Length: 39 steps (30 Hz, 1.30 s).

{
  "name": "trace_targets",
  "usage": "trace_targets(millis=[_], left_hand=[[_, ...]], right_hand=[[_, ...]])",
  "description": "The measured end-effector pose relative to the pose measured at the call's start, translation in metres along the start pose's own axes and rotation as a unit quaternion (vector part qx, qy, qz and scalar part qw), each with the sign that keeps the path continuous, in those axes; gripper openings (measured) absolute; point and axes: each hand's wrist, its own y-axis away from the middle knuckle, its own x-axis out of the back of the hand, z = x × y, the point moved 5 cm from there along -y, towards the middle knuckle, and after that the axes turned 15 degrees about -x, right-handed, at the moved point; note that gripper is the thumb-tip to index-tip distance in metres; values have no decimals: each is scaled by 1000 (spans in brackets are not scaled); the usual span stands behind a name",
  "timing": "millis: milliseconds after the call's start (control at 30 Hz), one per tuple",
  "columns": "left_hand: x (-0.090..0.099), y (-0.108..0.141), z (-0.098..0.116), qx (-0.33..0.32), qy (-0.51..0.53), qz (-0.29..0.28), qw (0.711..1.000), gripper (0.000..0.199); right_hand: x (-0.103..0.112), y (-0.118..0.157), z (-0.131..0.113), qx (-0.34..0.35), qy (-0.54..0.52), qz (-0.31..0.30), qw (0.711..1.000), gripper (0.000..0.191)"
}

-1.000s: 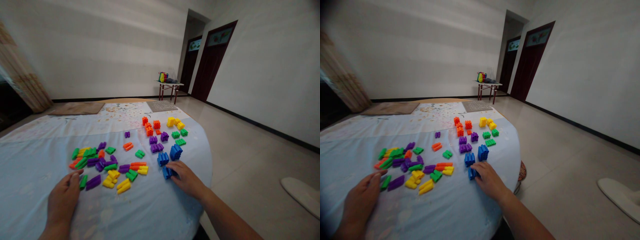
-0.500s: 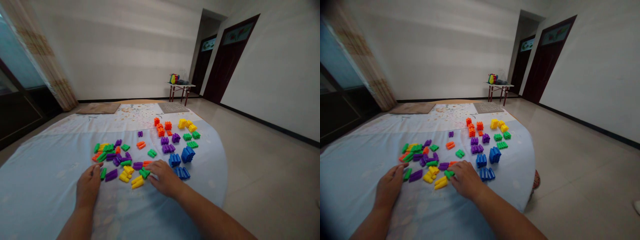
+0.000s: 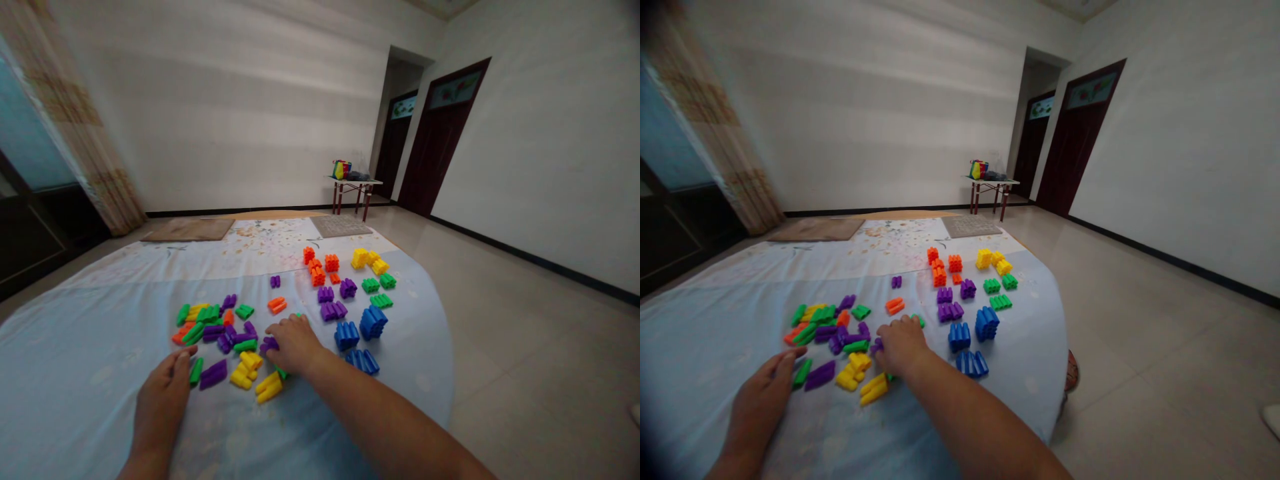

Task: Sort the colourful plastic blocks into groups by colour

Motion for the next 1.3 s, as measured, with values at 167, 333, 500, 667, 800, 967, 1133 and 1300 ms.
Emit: trace_targets(millis=[167, 333, 500, 667, 800, 967, 1133, 1300], left_hand=[[-2, -1, -4, 4, 4, -6, 1000, 51], [-4, -3, -9, -4, 11, 1, 1000, 52], [-3, -4, -10, -2, -3, -6, 1000, 52], [-2, -3, -11, 11, 2, -6, 1000, 48], [-5, -3, -12, 14, 9, -16, 1000, 47], [-6, -4, -9, 16, 6, -25, 1000, 49], [-6, -4, -11, 26, 5, -31, 999, 51], [-6, -3, -9, 8, 19, -13, 1000, 51]], right_hand=[[-2, -4, 3, -33, 27, 1, 999, 38], [2, -9, 2, -16, 54, -28, 998, 43], [-1, -12, -7, 56, 74, -85, 992, 43], [7, -14, -8, 71, 64, -90, 991, 48], [39, -11, 25, 38, 9, -35, 999, 52], [66, -11, 88, -75, 39, -4, 996, 51], [63, -14, 114, -125, 78, -10, 989, 43], [56, -17, 116, -135, 81, -29, 987, 46]])
